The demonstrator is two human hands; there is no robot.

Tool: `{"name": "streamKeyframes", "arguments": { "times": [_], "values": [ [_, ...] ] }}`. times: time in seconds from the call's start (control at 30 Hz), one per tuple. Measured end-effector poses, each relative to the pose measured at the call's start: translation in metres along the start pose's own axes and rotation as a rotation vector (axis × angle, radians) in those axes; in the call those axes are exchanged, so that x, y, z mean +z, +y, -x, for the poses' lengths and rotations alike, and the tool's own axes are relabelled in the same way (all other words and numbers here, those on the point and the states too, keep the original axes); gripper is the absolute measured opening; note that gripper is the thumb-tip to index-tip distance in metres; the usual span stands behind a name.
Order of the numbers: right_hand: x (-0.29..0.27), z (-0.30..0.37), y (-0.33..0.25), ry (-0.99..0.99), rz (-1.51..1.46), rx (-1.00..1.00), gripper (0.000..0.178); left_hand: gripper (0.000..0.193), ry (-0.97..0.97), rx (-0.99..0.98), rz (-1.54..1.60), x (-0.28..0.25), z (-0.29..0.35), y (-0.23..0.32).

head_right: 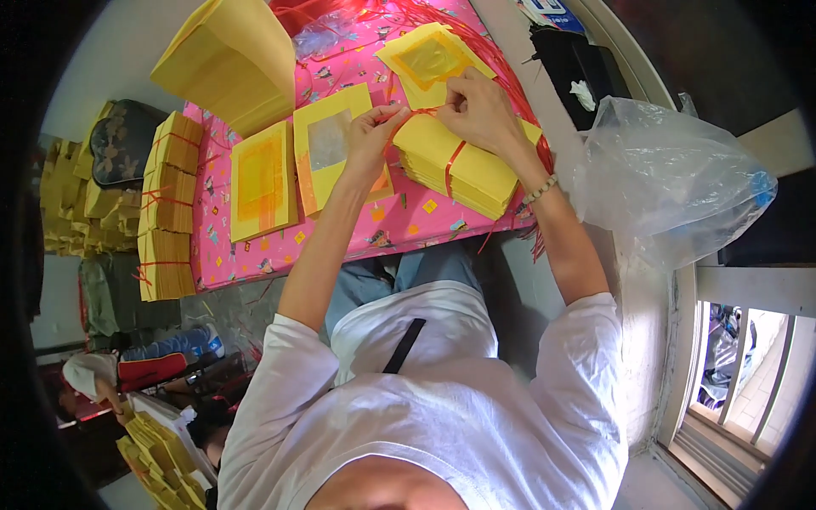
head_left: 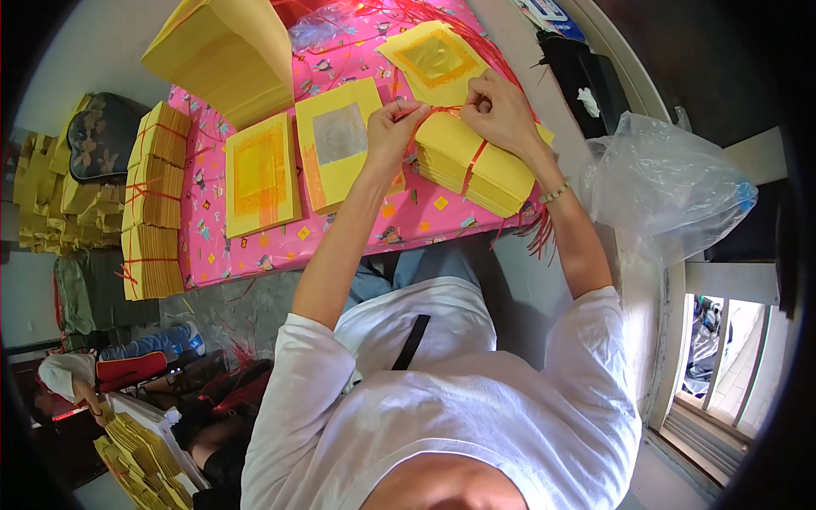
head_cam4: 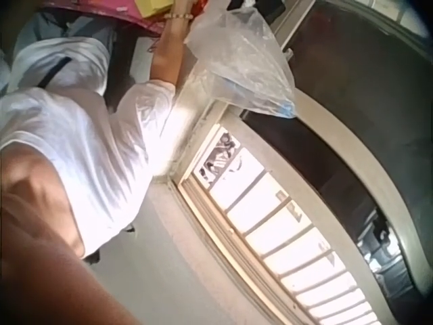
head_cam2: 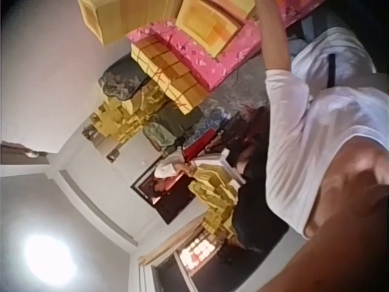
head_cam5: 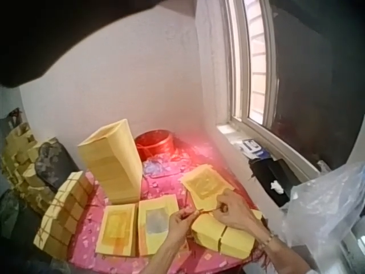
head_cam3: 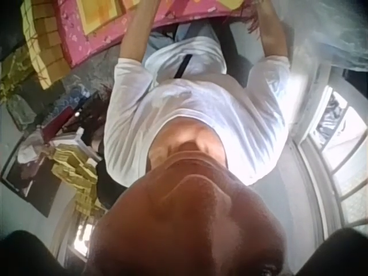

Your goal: Bundling stacks of joss paper using red string.

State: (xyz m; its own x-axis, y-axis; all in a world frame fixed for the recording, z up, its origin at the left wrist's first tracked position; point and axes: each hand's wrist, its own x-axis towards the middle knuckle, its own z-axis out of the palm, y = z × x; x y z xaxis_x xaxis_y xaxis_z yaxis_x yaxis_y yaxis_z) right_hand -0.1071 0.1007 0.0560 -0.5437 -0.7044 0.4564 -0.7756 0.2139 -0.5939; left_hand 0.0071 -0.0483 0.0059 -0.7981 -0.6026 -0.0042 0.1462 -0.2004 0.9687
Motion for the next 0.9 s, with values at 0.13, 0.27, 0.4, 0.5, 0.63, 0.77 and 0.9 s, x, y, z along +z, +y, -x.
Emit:
{"name": "streamKeyframes", "arguments": {
  "times": [0.13, 0.27, 0.4, 0.5, 0.63, 0.77, 0.9],
  "values": [
    [-0.001, 0.001, 0.001, -0.006, -0.033, 0.016, 0.015, 0.009, 0.008, -0.071, 0.132, -0.002, 0.001, -0.003],
    [-0.001, -0.001, 0.001, -0.022, -0.025, 0.022, 0.015, 0.012, -0.003, -0.115, 0.198, -0.005, -0.002, -0.008],
    [-0.004, 0.000, 0.006, -0.015, -0.030, 0.052, 0.013, 0.011, -0.054, -0.134, 0.184, -0.004, -0.003, -0.002],
    [-0.020, 0.003, -0.006, -0.029, -0.070, 0.102, 0.011, 0.019, -0.106, -0.165, 0.186, -0.009, -0.005, 0.010],
    [-0.036, 0.029, -0.030, 0.277, -0.281, 0.056, 0.015, 0.042, -0.133, -0.322, 0.140, -0.013, -0.013, 0.026],
    [-0.041, 0.088, -0.055, 0.525, -0.060, 0.116, 0.023, 0.054, -0.242, -0.432, 0.003, -0.009, -0.008, 0.027],
    [-0.023, 0.124, -0.029, 0.480, -0.060, 0.270, 0.041, 0.058, -0.372, -0.371, -0.042, -0.002, -0.008, 0.024]
  ]
}}
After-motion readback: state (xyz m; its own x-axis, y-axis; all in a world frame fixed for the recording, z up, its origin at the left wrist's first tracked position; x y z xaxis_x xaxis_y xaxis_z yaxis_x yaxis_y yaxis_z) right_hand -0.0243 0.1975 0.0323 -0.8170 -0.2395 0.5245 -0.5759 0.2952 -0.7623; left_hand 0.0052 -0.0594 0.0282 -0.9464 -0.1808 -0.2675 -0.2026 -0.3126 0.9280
